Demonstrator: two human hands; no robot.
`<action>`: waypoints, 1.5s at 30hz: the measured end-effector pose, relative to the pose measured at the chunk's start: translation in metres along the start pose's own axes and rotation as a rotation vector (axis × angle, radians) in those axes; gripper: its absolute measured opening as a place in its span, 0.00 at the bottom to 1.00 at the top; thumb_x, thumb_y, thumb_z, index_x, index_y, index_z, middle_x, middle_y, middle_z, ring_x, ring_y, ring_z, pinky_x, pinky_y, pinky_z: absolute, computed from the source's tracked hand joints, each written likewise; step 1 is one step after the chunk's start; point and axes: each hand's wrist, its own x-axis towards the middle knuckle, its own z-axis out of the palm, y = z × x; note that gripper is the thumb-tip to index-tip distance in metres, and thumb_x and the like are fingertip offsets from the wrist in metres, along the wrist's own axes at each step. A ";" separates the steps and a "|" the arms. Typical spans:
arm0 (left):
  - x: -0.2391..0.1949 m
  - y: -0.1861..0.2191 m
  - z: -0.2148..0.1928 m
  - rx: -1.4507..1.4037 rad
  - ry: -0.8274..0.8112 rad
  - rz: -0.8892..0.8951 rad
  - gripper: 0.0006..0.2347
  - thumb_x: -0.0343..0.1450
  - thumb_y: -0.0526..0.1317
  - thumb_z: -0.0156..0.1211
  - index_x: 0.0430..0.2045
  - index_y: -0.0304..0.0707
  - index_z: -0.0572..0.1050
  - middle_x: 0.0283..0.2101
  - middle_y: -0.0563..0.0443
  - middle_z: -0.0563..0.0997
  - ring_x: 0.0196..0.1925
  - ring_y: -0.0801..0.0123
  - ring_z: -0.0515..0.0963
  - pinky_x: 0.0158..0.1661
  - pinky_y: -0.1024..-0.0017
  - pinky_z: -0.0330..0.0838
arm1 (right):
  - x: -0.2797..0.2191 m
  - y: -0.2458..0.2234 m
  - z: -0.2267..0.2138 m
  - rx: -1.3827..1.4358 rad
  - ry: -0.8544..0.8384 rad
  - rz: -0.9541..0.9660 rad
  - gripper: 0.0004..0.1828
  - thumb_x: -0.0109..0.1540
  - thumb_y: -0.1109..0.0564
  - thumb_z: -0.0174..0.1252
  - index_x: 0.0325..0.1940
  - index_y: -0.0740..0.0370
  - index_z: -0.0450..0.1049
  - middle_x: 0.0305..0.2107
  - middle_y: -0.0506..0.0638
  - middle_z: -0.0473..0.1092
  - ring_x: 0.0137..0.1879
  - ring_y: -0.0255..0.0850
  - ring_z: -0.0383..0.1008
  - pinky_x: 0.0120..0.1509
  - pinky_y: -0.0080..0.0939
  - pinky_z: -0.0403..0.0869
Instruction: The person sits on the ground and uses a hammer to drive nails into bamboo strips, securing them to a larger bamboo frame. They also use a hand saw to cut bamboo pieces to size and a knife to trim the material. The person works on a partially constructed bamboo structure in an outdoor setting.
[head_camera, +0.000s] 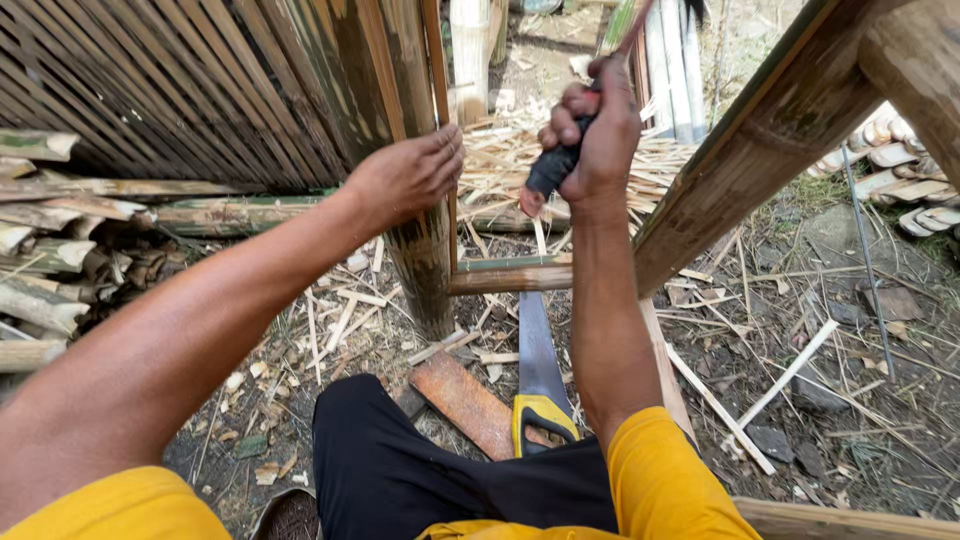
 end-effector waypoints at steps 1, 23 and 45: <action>0.000 0.000 0.001 -0.006 -0.001 0.007 0.35 0.72 0.48 0.57 0.72 0.38 0.47 0.74 0.36 0.53 0.74 0.51 0.53 0.69 0.52 0.39 | 0.005 0.013 0.009 0.113 0.118 -0.076 0.15 0.72 0.44 0.45 0.44 0.58 0.62 0.19 0.43 0.60 0.20 0.31 0.60 0.22 0.37 0.66; 0.017 0.087 -0.034 -0.102 -0.157 -0.064 0.43 0.70 0.53 0.56 0.75 0.38 0.35 0.78 0.40 0.34 0.78 0.54 0.36 0.71 0.54 0.28 | -0.103 0.005 -0.050 -0.247 -0.024 0.237 0.17 0.73 0.44 0.42 0.50 0.60 0.62 0.21 0.43 0.60 0.20 0.31 0.59 0.24 0.37 0.66; 0.053 0.098 0.012 -0.038 -0.001 0.109 0.34 0.74 0.47 0.55 0.73 0.34 0.48 0.75 0.37 0.52 0.76 0.52 0.53 0.72 0.51 0.39 | -0.048 0.048 -0.080 -0.332 -0.048 0.254 0.21 0.75 0.44 0.43 0.33 0.60 0.57 0.16 0.44 0.60 0.17 0.33 0.60 0.20 0.36 0.67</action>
